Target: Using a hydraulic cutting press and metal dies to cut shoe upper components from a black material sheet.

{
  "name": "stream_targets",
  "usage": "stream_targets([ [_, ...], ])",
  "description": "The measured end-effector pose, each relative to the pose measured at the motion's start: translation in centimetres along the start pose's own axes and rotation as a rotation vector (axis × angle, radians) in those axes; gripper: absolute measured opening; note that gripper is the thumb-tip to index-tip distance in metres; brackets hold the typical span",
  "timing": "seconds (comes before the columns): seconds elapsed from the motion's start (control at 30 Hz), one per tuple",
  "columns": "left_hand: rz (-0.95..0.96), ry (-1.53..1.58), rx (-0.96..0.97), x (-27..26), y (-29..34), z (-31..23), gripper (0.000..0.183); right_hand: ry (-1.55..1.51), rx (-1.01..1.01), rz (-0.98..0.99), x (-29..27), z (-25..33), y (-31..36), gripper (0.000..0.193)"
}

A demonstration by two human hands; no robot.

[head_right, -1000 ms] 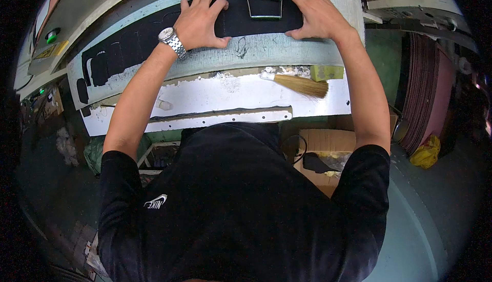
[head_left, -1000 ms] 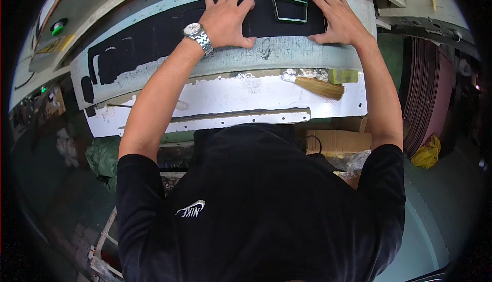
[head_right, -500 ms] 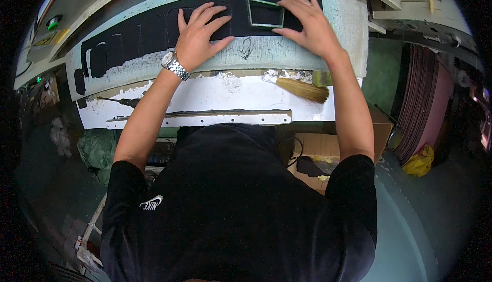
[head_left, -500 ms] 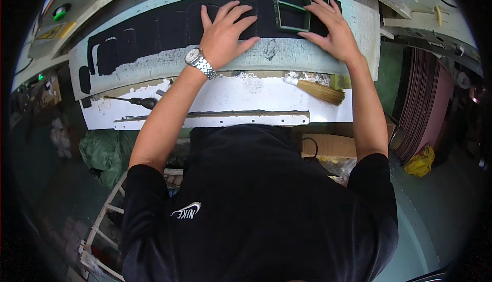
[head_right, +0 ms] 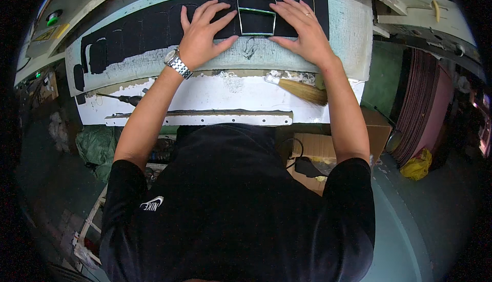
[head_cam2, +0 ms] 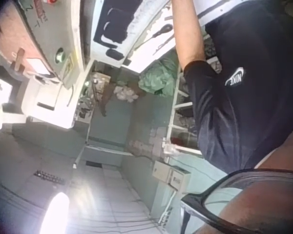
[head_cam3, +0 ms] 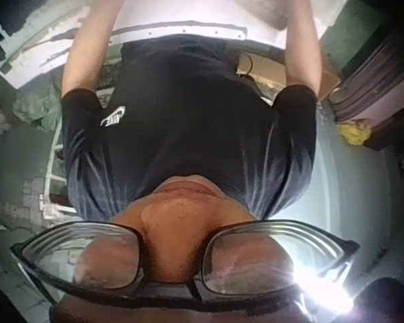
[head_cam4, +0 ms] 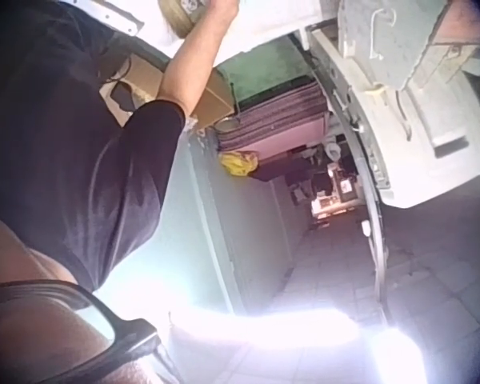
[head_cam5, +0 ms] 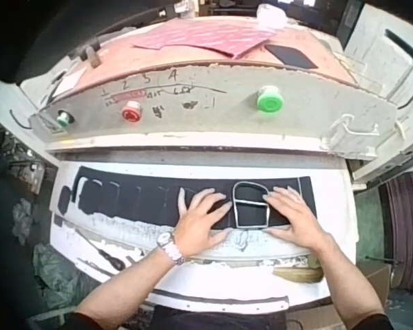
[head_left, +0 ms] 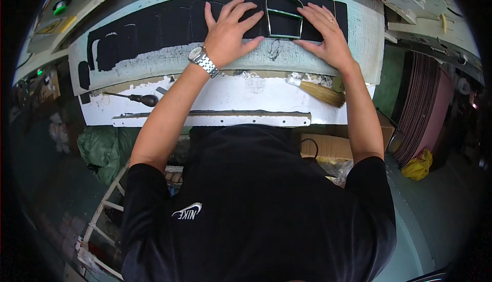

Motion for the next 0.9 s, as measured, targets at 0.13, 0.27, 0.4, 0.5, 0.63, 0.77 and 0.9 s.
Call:
stream_targets([
  [0.13,0.002,0.041,0.007,0.2,-0.1,0.3,0.054,0.019,-0.003,0.028,0.4,-0.4,0.2,0.073],
  [0.27,0.006,0.046,0.014,0.2,-0.3,0.4,0.054,0.033,0.003,0.033,0.6,-0.6,0.2,0.072],
  [0.4,0.060,-0.020,-0.012,0.2,-0.4,0.5,0.057,0.045,0.001,0.036,0.6,-0.6,0.0,0.072],
  [0.5,0.058,-0.019,-0.011,0.1,-0.5,0.6,0.057,0.061,0.004,0.040,0.6,-0.6,-0.1,0.072],
  [0.63,0.064,-0.013,-0.011,0.0,-0.5,0.5,0.057,0.079,0.003,0.043,0.7,-0.5,0.1,0.072],
  [0.77,0.069,-0.017,-0.010,0.1,-0.4,-0.1,0.058,0.064,0.007,0.050,0.5,-0.6,0.5,0.073],
  [0.9,0.068,-0.031,-0.001,0.2,-0.3,-0.2,0.059,0.036,-0.018,0.040,0.3,-1.0,0.9,0.075],
])
Point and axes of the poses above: each hand's wrist, its own y-axis away from the middle knuckle, its own x-axis out of the palm, z = x × y, the point moved 4 cm from there along -y, towards the middle knuckle, and after that the axes turned 12 degrees about -x, right-handed, at the moved point
